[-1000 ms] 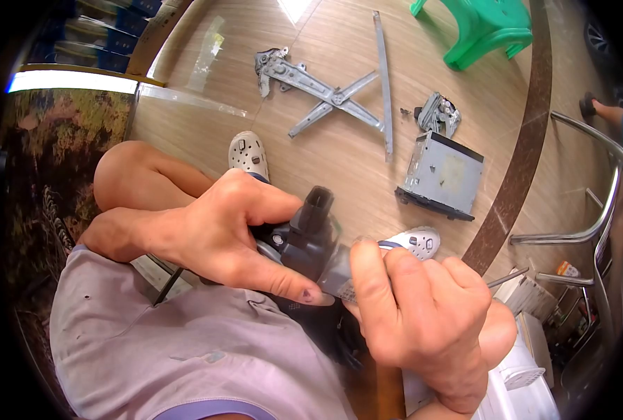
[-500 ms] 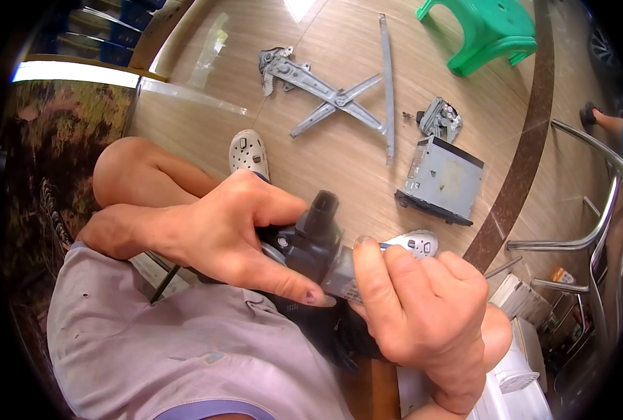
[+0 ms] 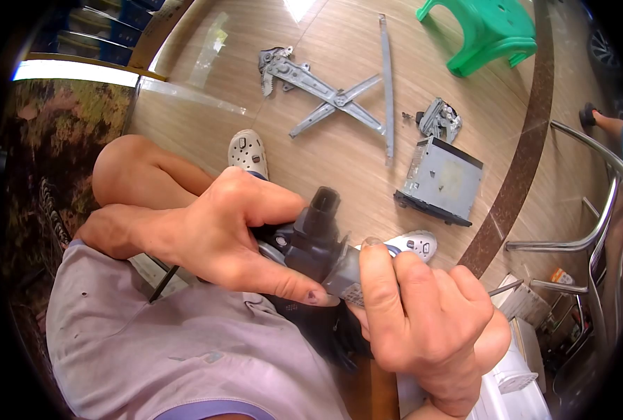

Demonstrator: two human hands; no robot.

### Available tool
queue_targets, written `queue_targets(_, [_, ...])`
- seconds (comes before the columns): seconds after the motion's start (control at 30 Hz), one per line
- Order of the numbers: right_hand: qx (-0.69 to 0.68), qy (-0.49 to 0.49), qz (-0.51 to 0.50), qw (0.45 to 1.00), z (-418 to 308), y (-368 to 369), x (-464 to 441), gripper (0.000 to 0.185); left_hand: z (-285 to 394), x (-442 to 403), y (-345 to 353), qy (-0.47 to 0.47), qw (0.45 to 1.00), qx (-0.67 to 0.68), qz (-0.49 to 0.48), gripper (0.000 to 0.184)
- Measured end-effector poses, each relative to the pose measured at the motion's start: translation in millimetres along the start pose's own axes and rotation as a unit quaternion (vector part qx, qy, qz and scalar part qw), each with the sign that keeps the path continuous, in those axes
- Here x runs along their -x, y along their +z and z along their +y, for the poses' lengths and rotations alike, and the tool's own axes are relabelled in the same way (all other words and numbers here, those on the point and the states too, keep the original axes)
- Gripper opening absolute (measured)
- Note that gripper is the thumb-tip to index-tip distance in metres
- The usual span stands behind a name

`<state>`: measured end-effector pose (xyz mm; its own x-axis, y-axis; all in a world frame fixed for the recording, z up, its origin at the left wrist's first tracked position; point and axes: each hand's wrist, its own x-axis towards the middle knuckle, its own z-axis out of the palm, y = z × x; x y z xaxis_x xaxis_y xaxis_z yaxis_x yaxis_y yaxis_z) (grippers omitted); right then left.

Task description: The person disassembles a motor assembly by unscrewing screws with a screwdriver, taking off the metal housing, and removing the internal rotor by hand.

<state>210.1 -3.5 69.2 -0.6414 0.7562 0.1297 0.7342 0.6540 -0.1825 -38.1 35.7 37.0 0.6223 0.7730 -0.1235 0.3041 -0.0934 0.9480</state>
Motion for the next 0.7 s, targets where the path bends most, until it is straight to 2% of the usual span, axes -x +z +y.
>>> queue_targets(0.23, [-0.028,-0.038,0.008,0.999,10.3,5.4,-1.3,0.048,-0.3,-1.6,-4.2,-0.032,0.999,0.008,-0.04,0.04])
queue_targets(0.33, [-0.142,-0.05,-0.008,0.989,26.3,7.1,-0.7,0.049,-2.0,-1.0,-3.7,-0.063,0.996,0.021,-0.063,0.037])
queue_targets(0.4, [-0.131,-0.052,-0.007,0.99,27.4,14.2,-3.7,0.05,-4.1,-2.2,-5.9,-0.082,0.993,-0.014,-0.08,0.036])
queue_targets(0.5, [-0.1,-0.053,-0.002,0.994,25.3,23.0,-2.2,0.051,-1.5,-7.3,-3.2,-0.184,0.979,0.019,-0.086,0.034])
queue_targets(0.6, [-0.067,-0.061,0.029,0.995,27.3,25.2,-1.7,0.041,-2.8,-5.4,-0.9,-0.165,0.981,0.069,-0.074,0.034])
queue_targets(0.7, [-0.055,-0.061,0.052,0.995,27.5,24.5,-0.7,0.039,-1.0,-5.3,-3.5,-0.162,0.981,0.068,-0.083,0.036])
